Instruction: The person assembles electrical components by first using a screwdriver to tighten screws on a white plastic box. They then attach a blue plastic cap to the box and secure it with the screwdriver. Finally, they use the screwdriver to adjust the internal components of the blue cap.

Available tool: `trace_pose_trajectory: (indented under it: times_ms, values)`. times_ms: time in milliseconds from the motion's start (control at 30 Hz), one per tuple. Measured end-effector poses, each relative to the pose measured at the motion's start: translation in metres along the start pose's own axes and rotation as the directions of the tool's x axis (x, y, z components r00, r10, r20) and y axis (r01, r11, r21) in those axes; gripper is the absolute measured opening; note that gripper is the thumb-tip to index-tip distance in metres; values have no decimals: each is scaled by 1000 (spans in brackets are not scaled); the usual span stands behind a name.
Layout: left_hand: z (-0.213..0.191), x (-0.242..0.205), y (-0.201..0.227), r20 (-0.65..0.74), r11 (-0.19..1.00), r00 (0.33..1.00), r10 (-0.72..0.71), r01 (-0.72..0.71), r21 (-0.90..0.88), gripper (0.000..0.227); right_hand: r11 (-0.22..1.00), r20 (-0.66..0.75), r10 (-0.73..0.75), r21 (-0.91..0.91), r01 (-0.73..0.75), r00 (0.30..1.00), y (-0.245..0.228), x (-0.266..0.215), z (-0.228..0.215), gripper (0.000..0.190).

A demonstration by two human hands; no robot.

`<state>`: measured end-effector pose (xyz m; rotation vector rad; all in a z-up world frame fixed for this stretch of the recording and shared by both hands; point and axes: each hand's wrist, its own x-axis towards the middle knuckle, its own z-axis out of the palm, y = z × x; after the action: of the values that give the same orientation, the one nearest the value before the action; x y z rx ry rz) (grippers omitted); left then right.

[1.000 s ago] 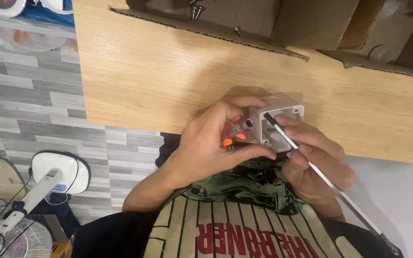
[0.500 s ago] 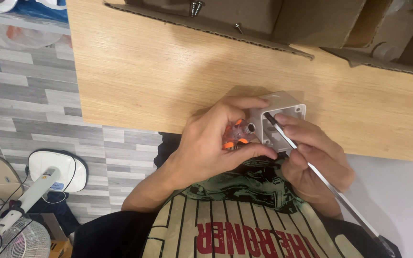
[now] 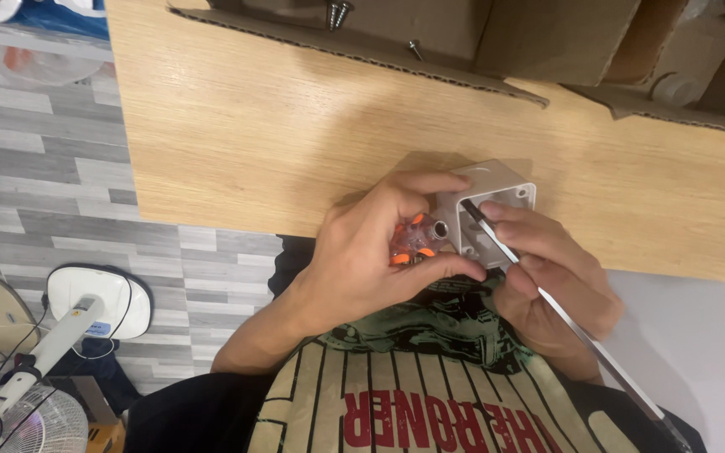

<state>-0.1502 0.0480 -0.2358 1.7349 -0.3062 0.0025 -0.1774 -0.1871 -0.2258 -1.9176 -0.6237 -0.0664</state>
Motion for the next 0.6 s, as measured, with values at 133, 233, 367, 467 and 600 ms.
trace_pose_trajectory:
  times_ms: [133, 233, 367, 467, 600]
  values:
    - [0, 1, -1, -9, 1000, 1000, 12, -12, -22, 67, 999, -43, -18, 42, 20, 999, 0, -3, 0, 13]
    - [1, 0, -1, 1, 1000, 1000, -4, 4, 7, 66, 995, 38, 91, 32, -92, 995, 3, -7, -3, 8]
    - [1, -1, -1, 0, 1000, 1000, -2, 2, -2, 66, 998, 0, -59, 18, 59, 998, 1, 1, -1, 16]
    - [2, 0, -2, -3, 1000, 1000, 3, -3, 0, 67, 999, 4, -43, 21, 43, 999, 2, 2, 0, 16]
    - [3, -1, -2, -3, 1000, 1000, -4, 4, 17, 65, 998, -7, -63, 12, 64, 998, 2, 1, -1, 13]
